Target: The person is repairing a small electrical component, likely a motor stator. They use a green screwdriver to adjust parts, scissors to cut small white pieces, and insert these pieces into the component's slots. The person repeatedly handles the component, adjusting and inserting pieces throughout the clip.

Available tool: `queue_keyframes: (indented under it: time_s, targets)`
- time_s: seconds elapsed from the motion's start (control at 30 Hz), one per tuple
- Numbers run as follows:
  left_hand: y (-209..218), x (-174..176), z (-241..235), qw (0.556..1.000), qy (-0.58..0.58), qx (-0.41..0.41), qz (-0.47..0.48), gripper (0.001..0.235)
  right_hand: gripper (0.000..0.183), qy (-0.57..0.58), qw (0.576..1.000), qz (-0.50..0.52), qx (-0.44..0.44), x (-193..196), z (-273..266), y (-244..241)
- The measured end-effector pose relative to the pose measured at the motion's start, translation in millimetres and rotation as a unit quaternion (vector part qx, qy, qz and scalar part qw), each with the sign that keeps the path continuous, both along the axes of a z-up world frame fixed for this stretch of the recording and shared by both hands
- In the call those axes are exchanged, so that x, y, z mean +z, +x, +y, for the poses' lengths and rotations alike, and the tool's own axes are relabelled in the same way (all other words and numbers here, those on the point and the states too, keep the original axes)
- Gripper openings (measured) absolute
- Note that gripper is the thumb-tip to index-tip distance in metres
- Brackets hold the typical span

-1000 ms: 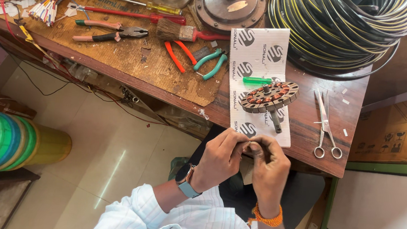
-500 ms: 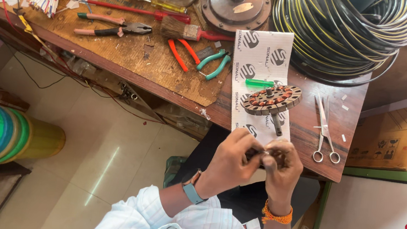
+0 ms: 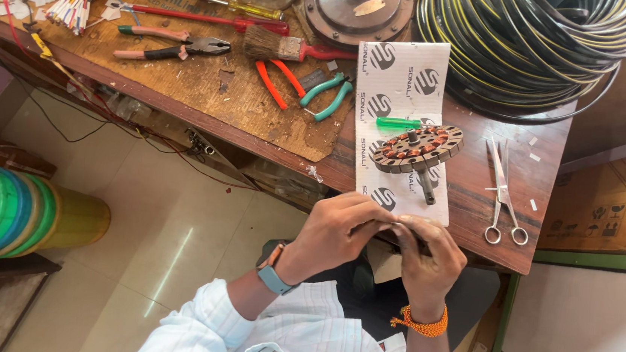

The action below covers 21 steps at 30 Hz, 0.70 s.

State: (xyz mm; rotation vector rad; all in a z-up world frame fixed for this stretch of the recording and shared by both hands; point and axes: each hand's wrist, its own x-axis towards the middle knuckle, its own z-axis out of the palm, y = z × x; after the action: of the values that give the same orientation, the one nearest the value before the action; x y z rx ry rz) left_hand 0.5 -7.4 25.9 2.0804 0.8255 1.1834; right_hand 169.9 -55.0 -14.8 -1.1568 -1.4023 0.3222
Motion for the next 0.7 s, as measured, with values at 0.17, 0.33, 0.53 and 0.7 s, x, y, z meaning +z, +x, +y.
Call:
queue_keyframes:
  time_s: [0.17,0.33,0.53,0.7]
  targets:
    - [-6.9,-0.3,-1.2,0.995,-0.085,-0.040,-0.030,0.012,0.020,0.015,0.998,-0.049,0.045,9.6,-3.2,2.2]
    - [-3.3,4.6,-13.0,0.994,-0.079,-0.051,-0.064,0.009,0.025,0.062,0.990,-0.112,0.065,22.7,-8.4,9.1]
    - [1.3,12.9,-14.7,0.981,-0.177,-0.068,-0.050,0.007,0.025,0.022,0.993,-0.112,0.034,34.3,-12.4,5.1]
    - [5.8,13.0,-16.9,0.980,-0.170,-0.069,-0.074,0.006,0.025,0.031,0.988,-0.148,0.016,42.5,-11.4,6.7]
